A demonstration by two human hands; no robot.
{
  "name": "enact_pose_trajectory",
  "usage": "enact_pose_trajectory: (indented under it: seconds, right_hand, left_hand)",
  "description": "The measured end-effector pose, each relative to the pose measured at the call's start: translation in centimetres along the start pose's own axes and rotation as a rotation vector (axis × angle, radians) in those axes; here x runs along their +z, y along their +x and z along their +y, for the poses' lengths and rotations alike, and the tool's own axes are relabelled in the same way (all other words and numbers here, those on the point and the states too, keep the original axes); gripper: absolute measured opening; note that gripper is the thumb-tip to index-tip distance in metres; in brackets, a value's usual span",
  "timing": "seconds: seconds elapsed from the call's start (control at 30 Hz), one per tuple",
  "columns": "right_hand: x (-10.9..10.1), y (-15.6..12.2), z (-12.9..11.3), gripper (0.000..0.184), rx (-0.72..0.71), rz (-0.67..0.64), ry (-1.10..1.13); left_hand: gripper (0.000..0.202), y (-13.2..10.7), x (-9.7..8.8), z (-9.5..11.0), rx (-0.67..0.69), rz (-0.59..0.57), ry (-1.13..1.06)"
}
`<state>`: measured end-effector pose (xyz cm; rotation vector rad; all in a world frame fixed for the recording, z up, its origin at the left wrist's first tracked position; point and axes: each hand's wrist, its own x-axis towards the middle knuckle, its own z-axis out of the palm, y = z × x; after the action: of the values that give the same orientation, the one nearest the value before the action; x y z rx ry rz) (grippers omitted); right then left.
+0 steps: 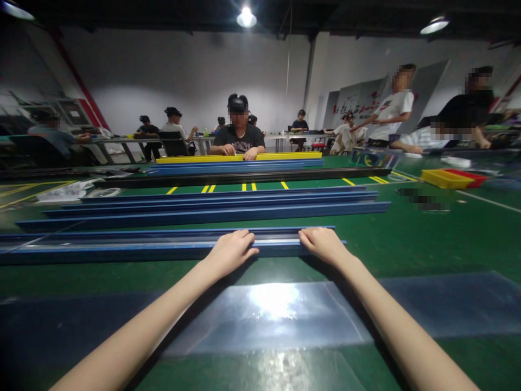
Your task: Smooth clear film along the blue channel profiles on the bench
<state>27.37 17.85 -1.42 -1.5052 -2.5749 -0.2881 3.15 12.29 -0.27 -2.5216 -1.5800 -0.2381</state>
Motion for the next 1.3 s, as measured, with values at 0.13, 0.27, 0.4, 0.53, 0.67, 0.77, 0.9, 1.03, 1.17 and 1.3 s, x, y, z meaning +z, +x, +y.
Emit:
enact_pose_trajectory:
  seconds: [0.13, 0.27, 0.4, 0.53, 0.67, 0.77, 0.9, 1.03, 1.17, 1.3]
  right_hand:
    - [-0.6, 0.2, -0.3, 0.042, 0.023, -0.048, 0.009]
    - [-0.6, 0.4, -0.3, 0.043, 0.038, -0.086, 0.021]
    - [-0.5, 0.6, 0.0, 0.045, 0.047, -0.129, 0.054]
    - [-0.8, 0.8, 0.0, 0.045, 0.035, -0.156, 0.095]
    - [-1.5, 0.8, -0.6, 0.042, 0.089, -0.181, 0.06]
    - [-2.1, 0.9, -1.3, 0.037, 0.162, -0.155, 0.048]
    - [-2.6, 1.5, -3.0, 0.038, 0.078, -0.136, 0.147]
    - [-2.6, 2.1, -5.7, 0.035, -0.105, -0.131, 0.268]
    - [-1.9, 2.1, -7.8, 0.022, -0.211, -0.061, 0.223]
    - [-1.3, 2.0, -8.3, 0.012, -0.236, -0.031, 0.166]
  left_hand:
    - [0.018, -0.4, -0.2, -0.5, -0.011, -0.046, -0.004]
    - [0.018, -1.1, -0.3, -1.4, -0.018, -0.034, 0.021]
    - [0.022, -1.9, -0.4, -2.7, -0.039, -0.001, 0.065]
    - [0.027, -2.6, -0.2, -3.7, -0.066, 0.016, 0.08]
    - [0.03, -3.0, 0.3, -4.2, -0.077, 0.024, 0.069]
    - [0.03, -3.1, 0.9, -4.3, -0.063, 0.043, 0.069]
    - [0.032, -3.3, 1.8, -4.4, -0.044, 0.118, 0.093]
    - [0.031, -3.4, 2.7, -4.3, -0.036, 0.216, 0.14]
    - [0.029, -3.5, 3.3, -4.3, -0.022, 0.291, 0.165]
    - [0.029, -3.5, 3.5, -4.4, -0.007, 0.332, 0.17]
